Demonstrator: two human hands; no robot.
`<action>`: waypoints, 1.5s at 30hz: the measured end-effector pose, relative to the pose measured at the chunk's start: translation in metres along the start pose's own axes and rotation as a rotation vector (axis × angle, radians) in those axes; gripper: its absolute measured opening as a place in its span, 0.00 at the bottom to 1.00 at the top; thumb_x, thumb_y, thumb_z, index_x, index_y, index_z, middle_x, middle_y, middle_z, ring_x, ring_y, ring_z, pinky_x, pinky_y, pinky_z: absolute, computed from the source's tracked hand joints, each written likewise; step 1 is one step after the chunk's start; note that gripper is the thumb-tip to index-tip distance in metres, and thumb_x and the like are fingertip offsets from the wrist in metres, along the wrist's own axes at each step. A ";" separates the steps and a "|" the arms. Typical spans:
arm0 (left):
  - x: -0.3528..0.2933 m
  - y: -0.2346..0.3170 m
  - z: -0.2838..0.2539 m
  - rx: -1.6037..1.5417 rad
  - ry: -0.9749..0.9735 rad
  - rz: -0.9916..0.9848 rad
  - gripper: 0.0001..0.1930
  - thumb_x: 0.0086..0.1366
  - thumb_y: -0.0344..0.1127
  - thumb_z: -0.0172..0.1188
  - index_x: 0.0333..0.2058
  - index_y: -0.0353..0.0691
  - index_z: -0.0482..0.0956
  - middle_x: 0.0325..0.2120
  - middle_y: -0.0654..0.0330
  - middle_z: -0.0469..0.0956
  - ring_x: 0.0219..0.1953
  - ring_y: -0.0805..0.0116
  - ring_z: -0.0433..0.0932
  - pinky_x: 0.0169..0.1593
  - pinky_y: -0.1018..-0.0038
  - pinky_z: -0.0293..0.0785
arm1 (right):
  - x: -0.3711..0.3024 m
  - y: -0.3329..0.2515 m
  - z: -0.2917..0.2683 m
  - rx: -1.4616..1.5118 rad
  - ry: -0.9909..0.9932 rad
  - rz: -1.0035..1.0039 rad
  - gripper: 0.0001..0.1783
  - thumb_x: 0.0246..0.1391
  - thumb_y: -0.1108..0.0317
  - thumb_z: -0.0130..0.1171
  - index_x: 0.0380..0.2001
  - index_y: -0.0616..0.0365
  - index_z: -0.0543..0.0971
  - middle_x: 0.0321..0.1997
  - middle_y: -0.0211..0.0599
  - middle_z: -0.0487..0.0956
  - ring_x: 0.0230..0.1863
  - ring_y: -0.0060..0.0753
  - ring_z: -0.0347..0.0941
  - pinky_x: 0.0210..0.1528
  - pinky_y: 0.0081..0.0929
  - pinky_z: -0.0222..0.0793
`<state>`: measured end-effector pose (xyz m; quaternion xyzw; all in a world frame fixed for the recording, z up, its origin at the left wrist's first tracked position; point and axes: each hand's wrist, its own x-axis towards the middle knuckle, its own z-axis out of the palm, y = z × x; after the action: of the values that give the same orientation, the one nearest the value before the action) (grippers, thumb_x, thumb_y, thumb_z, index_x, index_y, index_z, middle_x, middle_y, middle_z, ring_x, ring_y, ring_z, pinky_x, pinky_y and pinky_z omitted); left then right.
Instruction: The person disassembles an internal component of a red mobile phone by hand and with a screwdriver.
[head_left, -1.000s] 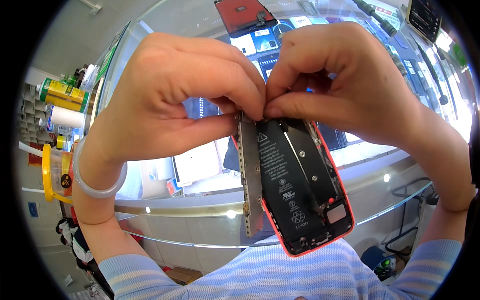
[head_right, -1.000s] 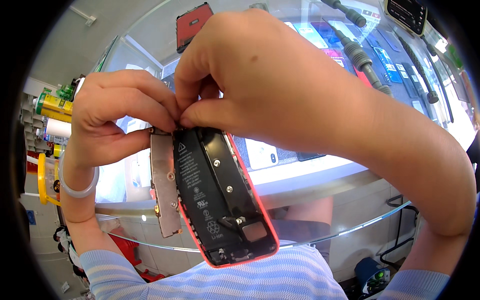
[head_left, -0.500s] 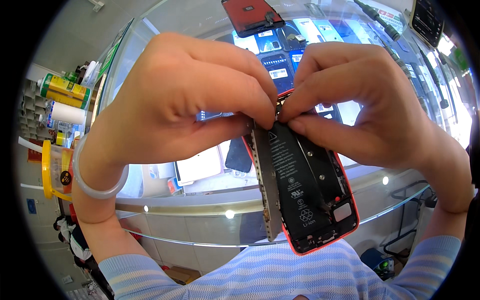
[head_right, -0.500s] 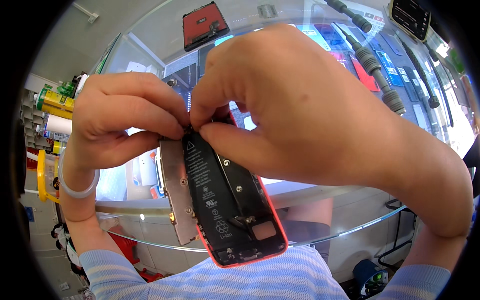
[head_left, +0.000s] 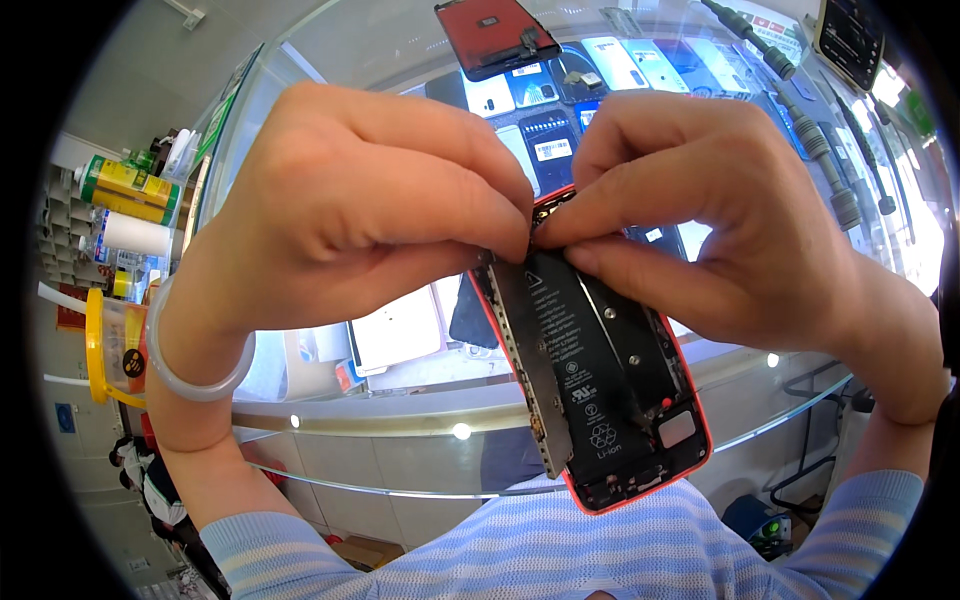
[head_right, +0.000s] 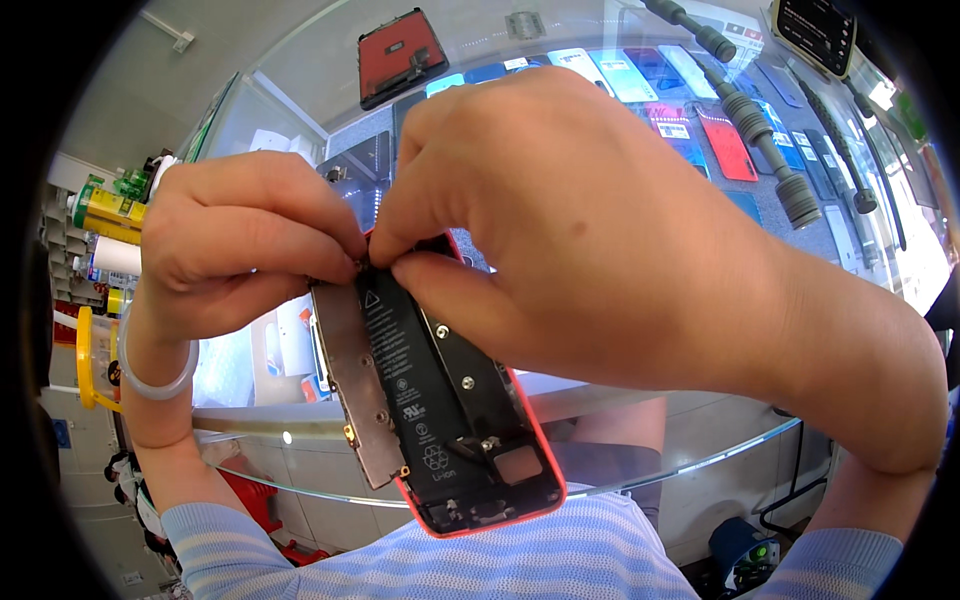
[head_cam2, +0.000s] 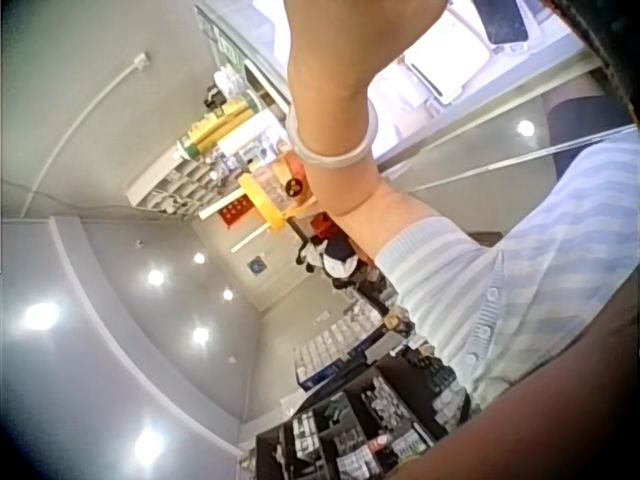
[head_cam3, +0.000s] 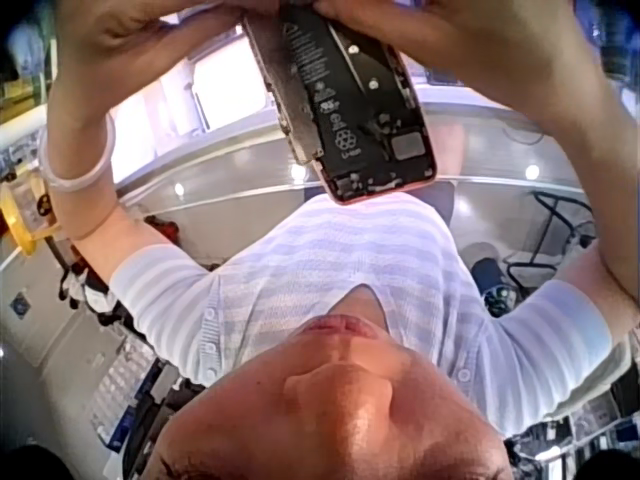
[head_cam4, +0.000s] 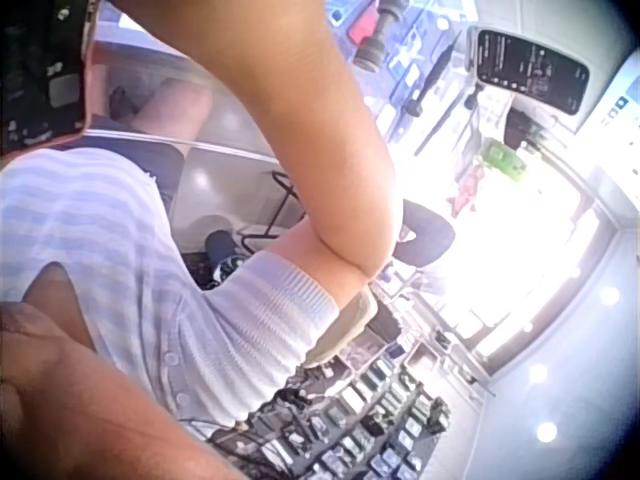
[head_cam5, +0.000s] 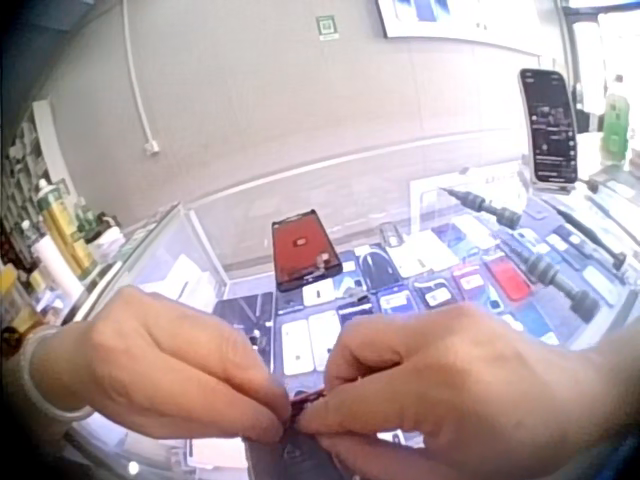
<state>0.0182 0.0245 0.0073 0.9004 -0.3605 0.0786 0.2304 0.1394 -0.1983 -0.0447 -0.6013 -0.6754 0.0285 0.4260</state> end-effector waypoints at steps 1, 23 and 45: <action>0.000 -0.001 0.000 0.002 -0.007 0.022 0.09 0.47 0.20 0.68 0.30 0.33 0.85 0.32 0.54 0.83 0.30 0.60 0.81 0.34 0.71 0.77 | 0.001 -0.001 0.001 -0.004 0.010 -0.004 0.10 0.46 0.81 0.67 0.35 0.64 0.86 0.33 0.41 0.78 0.30 0.35 0.78 0.31 0.27 0.72; 0.000 -0.005 0.001 0.001 0.001 0.035 0.06 0.50 0.22 0.69 0.29 0.32 0.84 0.30 0.55 0.83 0.30 0.59 0.82 0.34 0.70 0.77 | 0.003 -0.003 0.001 -0.068 -0.008 -0.062 0.11 0.45 0.81 0.67 0.35 0.62 0.87 0.33 0.40 0.78 0.32 0.38 0.78 0.31 0.29 0.72; 0.000 -0.004 -0.001 0.007 -0.013 0.043 0.06 0.49 0.22 0.68 0.29 0.32 0.84 0.30 0.54 0.83 0.31 0.57 0.83 0.35 0.69 0.78 | 0.001 -0.009 0.001 -0.081 -0.052 -0.007 0.10 0.47 0.81 0.68 0.36 0.63 0.86 0.35 0.42 0.78 0.30 0.36 0.78 0.29 0.26 0.71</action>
<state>0.0213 0.0276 0.0068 0.8937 -0.3810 0.0791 0.2233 0.1312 -0.1994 -0.0399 -0.6149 -0.6890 0.0153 0.3834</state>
